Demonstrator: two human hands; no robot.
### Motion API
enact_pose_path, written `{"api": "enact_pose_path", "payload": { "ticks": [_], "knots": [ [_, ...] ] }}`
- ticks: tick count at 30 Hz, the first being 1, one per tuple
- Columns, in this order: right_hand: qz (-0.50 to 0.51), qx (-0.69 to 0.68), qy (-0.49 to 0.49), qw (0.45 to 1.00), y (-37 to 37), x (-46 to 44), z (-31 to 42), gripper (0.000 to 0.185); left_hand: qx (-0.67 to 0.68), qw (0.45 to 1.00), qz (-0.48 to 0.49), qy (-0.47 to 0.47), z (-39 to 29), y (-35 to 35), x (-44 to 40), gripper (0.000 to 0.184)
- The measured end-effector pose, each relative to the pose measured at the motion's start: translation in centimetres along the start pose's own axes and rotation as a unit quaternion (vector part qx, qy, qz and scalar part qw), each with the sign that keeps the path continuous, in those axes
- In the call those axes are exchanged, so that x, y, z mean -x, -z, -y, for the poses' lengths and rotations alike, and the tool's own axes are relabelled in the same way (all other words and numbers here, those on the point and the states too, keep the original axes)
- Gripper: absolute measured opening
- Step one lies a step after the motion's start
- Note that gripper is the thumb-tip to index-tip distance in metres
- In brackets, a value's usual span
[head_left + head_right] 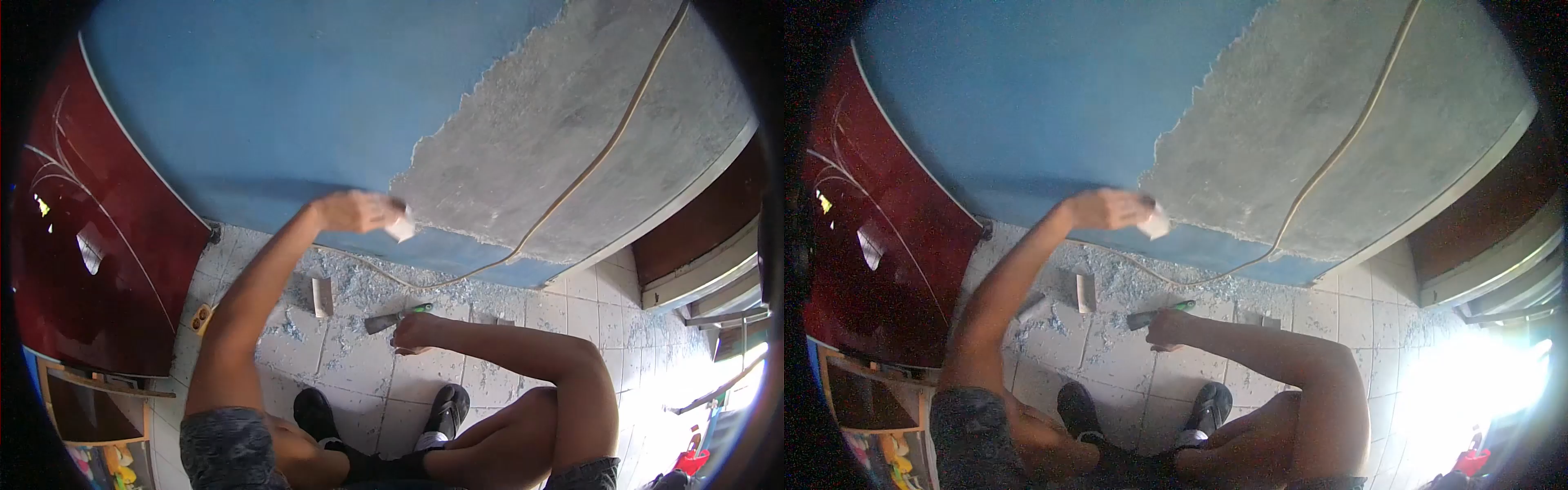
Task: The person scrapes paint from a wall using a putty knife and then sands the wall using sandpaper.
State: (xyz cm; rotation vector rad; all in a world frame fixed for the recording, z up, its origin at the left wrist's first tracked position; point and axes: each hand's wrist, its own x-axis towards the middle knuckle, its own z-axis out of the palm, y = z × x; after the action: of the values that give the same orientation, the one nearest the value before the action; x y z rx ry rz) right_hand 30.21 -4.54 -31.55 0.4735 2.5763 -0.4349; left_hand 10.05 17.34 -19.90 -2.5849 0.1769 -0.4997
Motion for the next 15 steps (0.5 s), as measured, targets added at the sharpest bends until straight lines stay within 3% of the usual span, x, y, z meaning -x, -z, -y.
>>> {"api": "enact_pose_path", "payload": {
  "ticks": [2,4,8,12,14,15],
  "knots": [
    [-0.029,-0.006,0.03,0.999,-0.7,-0.2,0.0,0.034,-0.012,0.994,-0.076,0.081,2.2,6.0,-3.5,0.04],
    [-0.062,-0.015,0.049,0.997,-2.7,-0.3,-0.2,0.034,-0.127,0.976,-0.104,0.141,5.7,10.5,-5.2,0.047],
    [-0.06,0.013,0.042,0.997,-3.7,0.2,-0.8,0.033,-0.165,0.954,-0.156,0.195,6.0,11.2,-6.4,0.056],
    [-0.036,-0.005,0.012,0.999,-2.7,0.3,-0.9,0.034,0.01,0.994,-0.054,0.096,-0.4,-0.4,-2.9,0.049],
    [-0.044,-0.008,0.006,0.999,-2.6,0.3,-0.9,0.034,-0.059,0.983,0.17,-0.024,-3.7,-4.6,-1.4,0.044],
    [-0.055,-0.009,0.013,0.998,-2.3,0.3,-1.2,0.034,-0.048,0.984,0.17,-0.022,-3.7,-4.8,-1.3,0.043]
  ]
}}
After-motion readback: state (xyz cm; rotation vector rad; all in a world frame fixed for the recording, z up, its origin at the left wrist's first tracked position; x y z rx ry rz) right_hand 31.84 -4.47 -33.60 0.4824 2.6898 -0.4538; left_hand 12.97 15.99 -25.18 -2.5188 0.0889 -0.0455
